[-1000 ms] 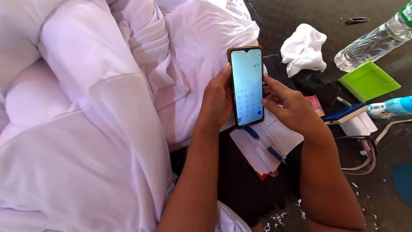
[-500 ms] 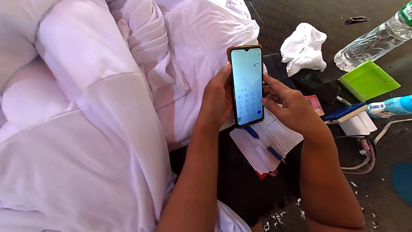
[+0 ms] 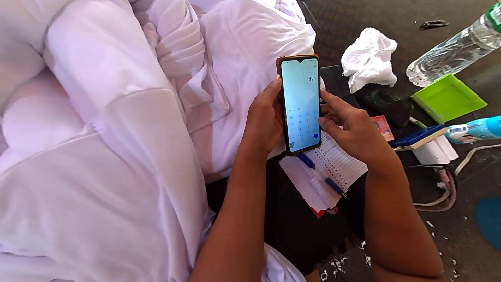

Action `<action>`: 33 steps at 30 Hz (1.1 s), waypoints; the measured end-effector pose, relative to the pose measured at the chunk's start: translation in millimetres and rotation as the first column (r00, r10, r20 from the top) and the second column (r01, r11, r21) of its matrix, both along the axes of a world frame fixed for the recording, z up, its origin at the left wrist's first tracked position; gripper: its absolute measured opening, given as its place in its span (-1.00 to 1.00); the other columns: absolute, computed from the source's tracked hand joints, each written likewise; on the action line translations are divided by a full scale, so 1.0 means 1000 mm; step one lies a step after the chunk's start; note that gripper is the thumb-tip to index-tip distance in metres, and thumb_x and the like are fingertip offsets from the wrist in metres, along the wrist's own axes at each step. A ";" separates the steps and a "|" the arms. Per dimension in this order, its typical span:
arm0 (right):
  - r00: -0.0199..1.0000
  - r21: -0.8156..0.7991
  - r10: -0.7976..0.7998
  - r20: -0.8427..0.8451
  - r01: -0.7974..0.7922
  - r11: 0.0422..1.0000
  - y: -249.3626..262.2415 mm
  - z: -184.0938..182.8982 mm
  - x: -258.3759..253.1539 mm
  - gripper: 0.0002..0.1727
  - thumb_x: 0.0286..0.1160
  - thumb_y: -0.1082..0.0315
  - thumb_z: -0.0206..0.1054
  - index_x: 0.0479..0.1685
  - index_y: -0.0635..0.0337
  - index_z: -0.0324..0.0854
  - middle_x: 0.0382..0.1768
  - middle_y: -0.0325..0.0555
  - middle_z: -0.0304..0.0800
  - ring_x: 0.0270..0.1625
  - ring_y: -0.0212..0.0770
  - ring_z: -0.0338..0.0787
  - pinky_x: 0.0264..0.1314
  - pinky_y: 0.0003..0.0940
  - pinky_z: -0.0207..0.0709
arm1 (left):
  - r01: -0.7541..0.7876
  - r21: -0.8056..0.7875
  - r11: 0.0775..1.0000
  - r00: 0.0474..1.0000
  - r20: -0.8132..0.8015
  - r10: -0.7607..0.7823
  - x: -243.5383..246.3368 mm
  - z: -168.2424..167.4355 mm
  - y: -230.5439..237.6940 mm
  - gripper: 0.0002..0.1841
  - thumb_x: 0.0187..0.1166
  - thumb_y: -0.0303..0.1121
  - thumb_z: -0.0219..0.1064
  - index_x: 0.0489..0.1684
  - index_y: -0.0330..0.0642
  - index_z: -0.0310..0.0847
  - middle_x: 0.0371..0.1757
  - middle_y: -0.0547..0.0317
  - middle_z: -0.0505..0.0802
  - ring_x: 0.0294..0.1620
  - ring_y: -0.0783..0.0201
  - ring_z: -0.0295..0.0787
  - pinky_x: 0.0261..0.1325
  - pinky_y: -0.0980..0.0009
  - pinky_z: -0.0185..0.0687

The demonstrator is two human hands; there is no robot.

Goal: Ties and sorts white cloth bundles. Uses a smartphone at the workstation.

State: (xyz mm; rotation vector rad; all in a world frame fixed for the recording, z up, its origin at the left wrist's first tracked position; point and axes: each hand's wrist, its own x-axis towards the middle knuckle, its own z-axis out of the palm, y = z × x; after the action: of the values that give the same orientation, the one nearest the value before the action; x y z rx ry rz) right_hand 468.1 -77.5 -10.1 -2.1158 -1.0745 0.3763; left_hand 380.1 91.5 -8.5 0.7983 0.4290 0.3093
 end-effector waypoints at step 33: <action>0.997 0.037 -0.081 -0.003 0.081 0.996 0.013 -0.008 -0.011 -0.09 0.48 0.13 0.53 0.79 0.18 0.13 0.11 0.06 0.74 -0.18 -0.24 0.77 -0.20 -0.35 0.67 | -0.024 -0.021 0.999 1.000 -0.021 0.023 0.001 0.003 -0.001 -0.54 0.93 -0.10 -0.25 0.32 -0.20 0.49 0.00 0.06 0.86 0.02 0.26 0.88 0.13 0.30 0.81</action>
State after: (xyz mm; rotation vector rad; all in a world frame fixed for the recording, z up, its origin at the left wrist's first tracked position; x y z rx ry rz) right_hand 457.2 -64.1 -18.5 -2.1188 -0.9845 0.3166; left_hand 380.7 90.4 -5.9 0.7765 0.4607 0.3179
